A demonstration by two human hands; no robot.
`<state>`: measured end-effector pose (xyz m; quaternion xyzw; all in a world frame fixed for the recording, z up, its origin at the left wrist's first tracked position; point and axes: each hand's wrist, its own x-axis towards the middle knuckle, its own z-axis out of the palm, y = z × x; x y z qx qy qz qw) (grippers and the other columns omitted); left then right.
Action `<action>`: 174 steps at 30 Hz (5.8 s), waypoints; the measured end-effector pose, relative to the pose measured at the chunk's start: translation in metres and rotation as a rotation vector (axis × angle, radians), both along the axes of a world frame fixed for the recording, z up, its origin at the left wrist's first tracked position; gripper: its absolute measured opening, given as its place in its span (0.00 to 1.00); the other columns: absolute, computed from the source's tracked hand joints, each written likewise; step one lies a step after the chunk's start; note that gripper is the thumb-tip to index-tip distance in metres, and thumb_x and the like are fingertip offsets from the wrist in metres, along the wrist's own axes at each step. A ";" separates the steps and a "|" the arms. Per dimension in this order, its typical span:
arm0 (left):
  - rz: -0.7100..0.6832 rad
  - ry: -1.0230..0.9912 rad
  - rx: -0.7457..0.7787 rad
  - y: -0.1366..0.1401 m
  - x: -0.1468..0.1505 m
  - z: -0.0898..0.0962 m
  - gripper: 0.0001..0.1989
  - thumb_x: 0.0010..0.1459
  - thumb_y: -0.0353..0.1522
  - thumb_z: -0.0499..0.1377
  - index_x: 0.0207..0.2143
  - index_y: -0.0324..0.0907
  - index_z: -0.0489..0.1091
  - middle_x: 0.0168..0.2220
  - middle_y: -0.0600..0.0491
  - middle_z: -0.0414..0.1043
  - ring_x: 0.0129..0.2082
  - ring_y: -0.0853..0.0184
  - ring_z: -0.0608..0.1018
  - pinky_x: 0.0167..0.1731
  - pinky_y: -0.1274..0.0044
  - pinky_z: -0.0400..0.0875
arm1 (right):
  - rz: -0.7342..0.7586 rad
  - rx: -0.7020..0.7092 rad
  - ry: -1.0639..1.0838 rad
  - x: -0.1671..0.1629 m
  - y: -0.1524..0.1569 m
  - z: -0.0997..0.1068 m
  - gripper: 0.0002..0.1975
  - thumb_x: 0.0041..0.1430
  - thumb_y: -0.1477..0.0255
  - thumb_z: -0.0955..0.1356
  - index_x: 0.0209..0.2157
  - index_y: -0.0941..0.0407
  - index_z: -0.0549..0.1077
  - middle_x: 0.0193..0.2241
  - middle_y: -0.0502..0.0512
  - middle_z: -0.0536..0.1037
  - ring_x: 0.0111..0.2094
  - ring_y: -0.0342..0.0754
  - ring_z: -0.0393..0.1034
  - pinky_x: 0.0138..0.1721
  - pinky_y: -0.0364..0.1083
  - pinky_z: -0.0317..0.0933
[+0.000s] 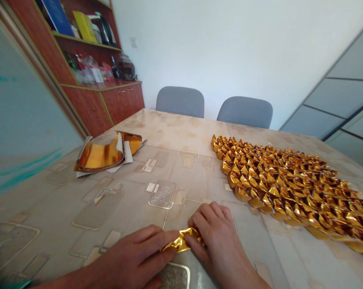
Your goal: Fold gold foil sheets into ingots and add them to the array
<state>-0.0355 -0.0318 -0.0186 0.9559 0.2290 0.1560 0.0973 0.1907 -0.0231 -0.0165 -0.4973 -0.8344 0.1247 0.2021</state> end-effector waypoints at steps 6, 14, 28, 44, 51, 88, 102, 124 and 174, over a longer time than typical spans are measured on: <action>-0.019 0.023 0.095 0.003 0.002 -0.008 0.12 0.63 0.31 0.55 0.48 0.39 0.67 0.54 0.45 0.69 0.46 0.62 0.72 0.44 0.71 0.67 | 0.039 0.053 -0.106 -0.002 -0.002 -0.011 0.04 0.61 0.73 0.69 0.31 0.53 0.69 0.32 0.51 0.71 0.34 0.53 0.64 0.36 0.50 0.52; -0.116 0.125 0.245 0.003 0.001 0.003 0.09 0.64 0.35 0.55 0.41 0.41 0.73 0.48 0.47 0.73 0.52 0.60 0.70 0.48 0.69 0.64 | 0.012 0.103 -0.239 -0.011 -0.011 -0.017 0.04 0.61 0.75 0.67 0.33 0.54 0.67 0.31 0.52 0.71 0.33 0.53 0.64 0.36 0.51 0.56; -0.029 0.169 0.099 0.002 -0.020 0.006 0.26 0.62 0.36 0.57 0.62 0.47 0.59 0.61 0.53 0.64 0.55 0.59 0.69 0.58 0.65 0.57 | -0.048 0.101 -0.105 -0.012 -0.019 -0.009 0.02 0.65 0.71 0.65 0.37 0.55 0.67 0.36 0.53 0.72 0.39 0.52 0.64 0.41 0.50 0.57; 0.001 0.254 -0.023 -0.003 -0.034 -0.003 0.34 0.63 0.41 0.56 0.67 0.52 0.45 0.67 0.52 0.53 0.67 0.53 0.55 0.64 0.52 0.44 | -0.102 0.215 -0.096 -0.016 -0.019 -0.015 0.04 0.59 0.74 0.69 0.35 0.54 0.68 0.35 0.51 0.73 0.38 0.50 0.65 0.40 0.47 0.57; 0.011 0.216 0.021 -0.008 -0.036 0.008 0.30 0.63 0.43 0.55 0.65 0.49 0.53 0.63 0.50 0.61 0.63 0.55 0.61 0.62 0.57 0.50 | -0.097 0.164 -0.059 -0.016 -0.019 -0.015 0.05 0.59 0.75 0.69 0.36 0.54 0.68 0.35 0.51 0.73 0.39 0.50 0.66 0.42 0.48 0.57; 0.403 -0.497 -0.539 0.040 0.032 0.022 0.07 0.53 0.31 0.59 0.25 0.40 0.74 0.25 0.54 0.73 0.27 0.67 0.72 0.29 0.78 0.61 | -0.058 -0.039 0.482 0.009 0.009 0.008 0.11 0.61 0.66 0.68 0.26 0.54 0.74 0.26 0.51 0.74 0.32 0.49 0.67 0.35 0.47 0.59; 0.455 -0.988 -0.957 0.033 0.041 0.024 0.14 0.51 0.41 0.62 0.25 0.38 0.69 0.22 0.57 0.66 0.23 0.71 0.67 0.24 0.80 0.59 | -0.184 -0.473 1.091 -0.005 -0.003 0.012 0.17 0.55 0.53 0.69 0.30 0.54 0.73 0.26 0.51 0.71 0.27 0.46 0.63 0.30 0.45 0.59; 0.401 -1.070 -1.133 0.025 0.052 0.015 0.11 0.49 0.36 0.65 0.26 0.38 0.70 0.24 0.57 0.67 0.26 0.72 0.67 0.28 0.80 0.61 | -0.116 -0.369 1.120 -0.016 -0.008 -0.003 0.13 0.56 0.60 0.71 0.28 0.54 0.69 0.25 0.47 0.68 0.27 0.45 0.63 0.30 0.43 0.58; 0.448 -0.914 -1.562 0.039 0.033 0.024 0.17 0.36 0.36 0.73 0.25 0.37 0.73 0.21 0.55 0.74 0.19 0.76 0.71 0.24 0.82 0.63 | 0.242 0.305 0.382 -0.001 -0.016 0.024 0.10 0.63 0.74 0.67 0.41 0.50 0.78 0.27 0.52 0.75 0.29 0.47 0.68 0.30 0.44 0.61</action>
